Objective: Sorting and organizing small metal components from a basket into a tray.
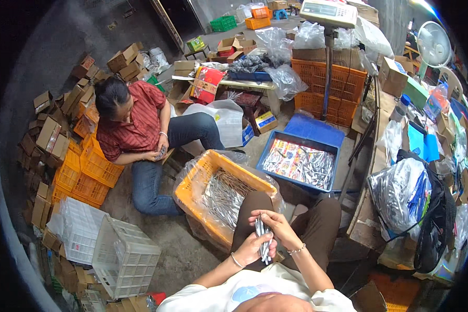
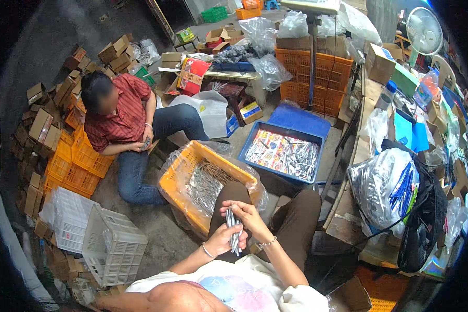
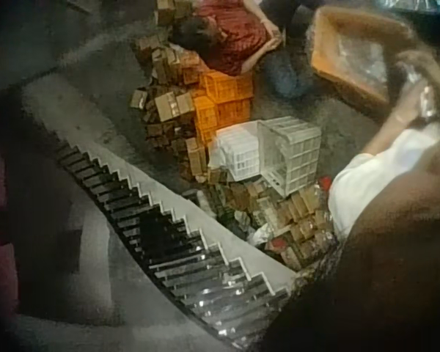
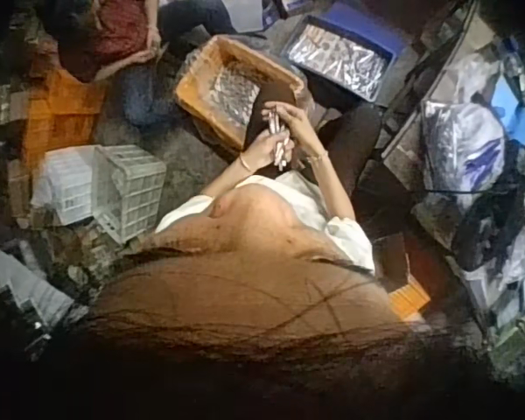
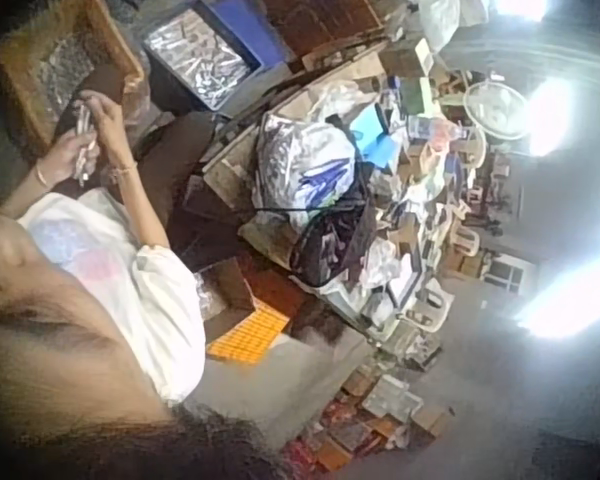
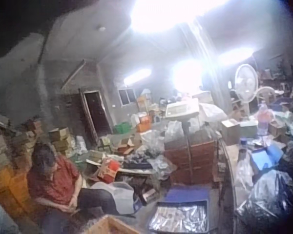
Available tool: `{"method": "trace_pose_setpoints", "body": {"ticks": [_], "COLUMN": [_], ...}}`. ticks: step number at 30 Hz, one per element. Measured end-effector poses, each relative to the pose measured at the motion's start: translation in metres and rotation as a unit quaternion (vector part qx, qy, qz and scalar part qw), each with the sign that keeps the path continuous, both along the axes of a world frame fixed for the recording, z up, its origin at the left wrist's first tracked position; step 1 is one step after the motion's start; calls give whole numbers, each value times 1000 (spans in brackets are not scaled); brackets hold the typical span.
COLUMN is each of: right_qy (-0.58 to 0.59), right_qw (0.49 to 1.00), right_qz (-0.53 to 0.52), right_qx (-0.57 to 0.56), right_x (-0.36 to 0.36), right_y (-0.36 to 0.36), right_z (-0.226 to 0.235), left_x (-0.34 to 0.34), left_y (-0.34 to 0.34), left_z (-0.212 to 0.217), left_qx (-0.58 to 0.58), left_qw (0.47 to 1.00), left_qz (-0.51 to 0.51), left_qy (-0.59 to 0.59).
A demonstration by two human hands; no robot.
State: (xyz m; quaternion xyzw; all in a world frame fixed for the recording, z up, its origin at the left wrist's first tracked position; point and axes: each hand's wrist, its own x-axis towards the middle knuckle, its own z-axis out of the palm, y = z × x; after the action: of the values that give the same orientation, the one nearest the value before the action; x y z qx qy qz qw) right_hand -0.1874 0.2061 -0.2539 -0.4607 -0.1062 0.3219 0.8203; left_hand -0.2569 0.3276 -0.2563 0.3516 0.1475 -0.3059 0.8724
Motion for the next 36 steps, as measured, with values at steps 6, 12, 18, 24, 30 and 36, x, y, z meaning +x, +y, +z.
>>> {"method": "trace_pose_setpoints", "body": {"ticks": [6, 12, 18, 24, 30, 36], "right_qy": [29, 2, 79, 98, 78, 37], "right_qw": [1000, 995, 991, 981, 967, 972], "right_qz": [9, 81, 109, 164, 240, 229], "right_qx": [-7, -49, -2, -29, -27, -21], "right_x": [-2, -5, -22, -40, -50, -48], "right_y": [-6, -15, -19, -23, -23, -20], "right_z": [9, 3, -1, -5, -21, -21], "left_x": [0, -10, -30, -56, -74, -72], "left_y": [-4, -8, -6, -2, -3, -2], "left_z": [-2, -12, -20, -44, -48, -44], "left_qx": [-24, -44, -71, -95, -105, -130], "left_qw": [999, 997, 994, 991, 988, 984], "left_qz": [7, -22, -15, -35, -48, -31], "left_qy": [28, 57, 79, 84, 106, 120]}}
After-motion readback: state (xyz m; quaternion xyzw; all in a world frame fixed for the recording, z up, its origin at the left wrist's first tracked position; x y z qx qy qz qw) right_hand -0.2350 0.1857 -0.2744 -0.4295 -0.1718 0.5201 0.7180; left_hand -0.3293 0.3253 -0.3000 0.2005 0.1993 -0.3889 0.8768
